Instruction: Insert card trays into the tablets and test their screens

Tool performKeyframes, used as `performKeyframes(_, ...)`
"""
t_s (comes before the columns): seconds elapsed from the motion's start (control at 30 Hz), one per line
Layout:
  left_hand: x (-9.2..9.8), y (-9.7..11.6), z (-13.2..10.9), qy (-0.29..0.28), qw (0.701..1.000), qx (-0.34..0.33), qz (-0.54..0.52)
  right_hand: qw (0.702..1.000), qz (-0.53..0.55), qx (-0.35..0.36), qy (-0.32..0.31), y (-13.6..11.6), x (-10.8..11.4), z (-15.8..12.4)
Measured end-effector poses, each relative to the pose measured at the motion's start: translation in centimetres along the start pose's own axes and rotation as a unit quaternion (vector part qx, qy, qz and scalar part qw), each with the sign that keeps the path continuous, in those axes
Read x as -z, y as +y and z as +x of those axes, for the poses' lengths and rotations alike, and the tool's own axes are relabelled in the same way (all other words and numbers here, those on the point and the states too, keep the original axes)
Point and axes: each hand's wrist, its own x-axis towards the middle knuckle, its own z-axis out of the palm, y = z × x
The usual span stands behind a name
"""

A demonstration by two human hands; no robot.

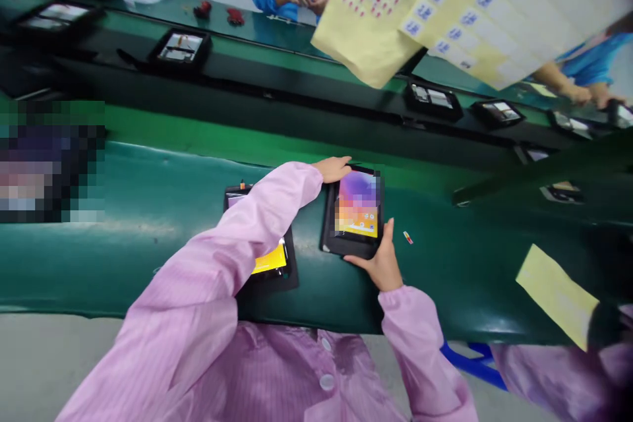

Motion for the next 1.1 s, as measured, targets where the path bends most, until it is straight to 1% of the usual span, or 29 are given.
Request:
performKeyframes(0.07, 1.6, 0.4, 1.4, 0.031, 1.0, 0.003, -0.005, 1.0, 0.004, 0.005, -0.007, 0.4, 0.3, 3.9)
performKeyframes(0.1, 2.8, 0.5, 1.9, 0.054, 0.998, 0.007, -0.006, 1.0, 0.006, 0.008, -0.01, 0.5, 0.4, 5.9)
performKeyframes(0.17, 5.9, 0.3, 2.0, 0.114, 0.993, 0.018, -0.003, 1.0, 0.015, 0.014, -0.016, 0.5, 0.5, 10.1)
performKeyframes(0.2, 7.7, -0.1, 1.3, 0.143, 0.989, 0.025, -0.001, 0.999, 0.019, 0.019, -0.019, 0.5, 0.6, 12.3)
performKeyframes(0.23, 9.5, -0.8, 0.1, 0.172, 0.985, 0.032, 0.001, 0.999, 0.018, 0.021, -0.021, 0.4, 0.8, 14.4)
performKeyframes(0.27, 11.2, -1.8, -1.7, 0.199, 0.979, 0.039, 0.003, 0.999, 0.013, 0.021, -0.027, 0.3, 1.0, 16.4)
performKeyframes(0.3, 12.6, -3.0, -4.0, 0.222, 0.974, 0.047, 0.006, 0.999, 0.006, 0.018, -0.031, 0.1, 1.2, 18.3)
performKeyframes(0.33, 13.6, -4.4, -6.8, 0.253, 0.966, 0.055, 0.008, 0.999, -0.002, 0.011, -0.03, -0.1, 1.4, 20.0)
performKeyframes(0.37, 14.1, -5.9, -9.9, 0.282, 0.957, 0.069, 0.011, 1.0, -0.009, 0.004, -0.022, -0.4, 1.5, 21.4)
performKeyframes(0.4, 14.1, -7.3, -13.1, 0.305, 0.948, 0.088, 0.015, 1.0, -0.015, -0.002, -0.008, -0.7, 1.5, 22.4)
performKeyframes(0.43, 13.6, -8.7, -16.2, 0.32, 0.941, 0.107, 0.02, 1.0, -0.018, -0.003, 0.009, -1.3, 1.4, 22.9)
performKeyframes(0.47, 12.6, -9.9, -19.0, 0.329, 0.936, 0.122, 0.027, 0.999, -0.02, 0.0, 0.027, -1.9, 1.0, 22.8)
performKeyframes(0.5, 11.4, -10.9, -21.3, 0.332, 0.933, 0.136, 0.035, 0.999, -0.018, 0.012, 0.042, -2.8, 0.3, 22.2)
performKeyframes(0.53, 9.9, -11.7, -23.2, 0.34, 0.928, 0.148, 0.046, 0.998, -0.012, 0.033, 0.049, -3.8, -0.6, 20.9)
performKeyframes(0.57, 8.4, -12.2, -24.4, 0.347, 0.923, 0.158, 0.048, 0.997, -0.005, 0.058, 0.05, -4.9, -1.7, 19.1)
performKeyframes(0.6, 6.8, -12.4, -25.0, 0.357, 0.918, 0.165, 0.047, 0.995, 0.007, 0.094, 0.043, -6.1, -3.0, 16.8)
performKeyframes(0.63, 5.4, -12.4, -25.2, 0.366, 0.913, 0.17, 0.048, 0.991, 0.023, 0.13, 0.027, -7.4, -4.5, 14.3)
performKeyframes(0.67, 4.0, -12.2, -25.0, 0.378, 0.909, 0.171, 0.042, 0.988, 0.033, 0.152, 0.008, -8.5, -6.0, 11.6)
performKeyframes(0.73, 1.7, -11.2, -23.8, 0.396, 0.904, 0.161, 0.02, 0.983, 0.047, 0.176, -0.035, -10.3, -8.6, 6.7)
performKeyframes(0.8, -0.4, -9.6, -22.3, 0.402, 0.904, 0.142, -0.015, 0.984, 0.07, 0.155, -0.06, -10.9, -10.2, 3.0)
performKeyframes(0.83, -1.4, -8.7, -21.7, 0.401, 0.906, 0.135, -0.033, 0.986, 0.076, 0.139, -0.061, -10.8, -10.6, 1.7)
performKeyframes(0.9, -3.2, -6.8, -20.9, 0.398, 0.906, 0.131, -0.059, 0.99, 0.082, 0.103, -0.043, -9.9, -10.5, 0.2)
performKeyframes(0.97, -4.7, -5.3, -20.7, 0.405, 0.899, 0.141, -0.089, 0.993, 0.083, 0.08, -0.024, -8.8, -9.7, -0.4)
performKeyframes(1.03, -5.8, -4.2, -20.6, 0.411, 0.889, 0.161, -0.121, 0.993, 0.092, 0.076, -0.017, -7.8, -8.8, -0.6)
performKeyframes(1.1, -6.3, -3.6, -20.5, 0.416, 0.878, 0.186, -0.15, 0.99, 0.111, 0.086, -0.019, -7.1, -8.2, -0.6)
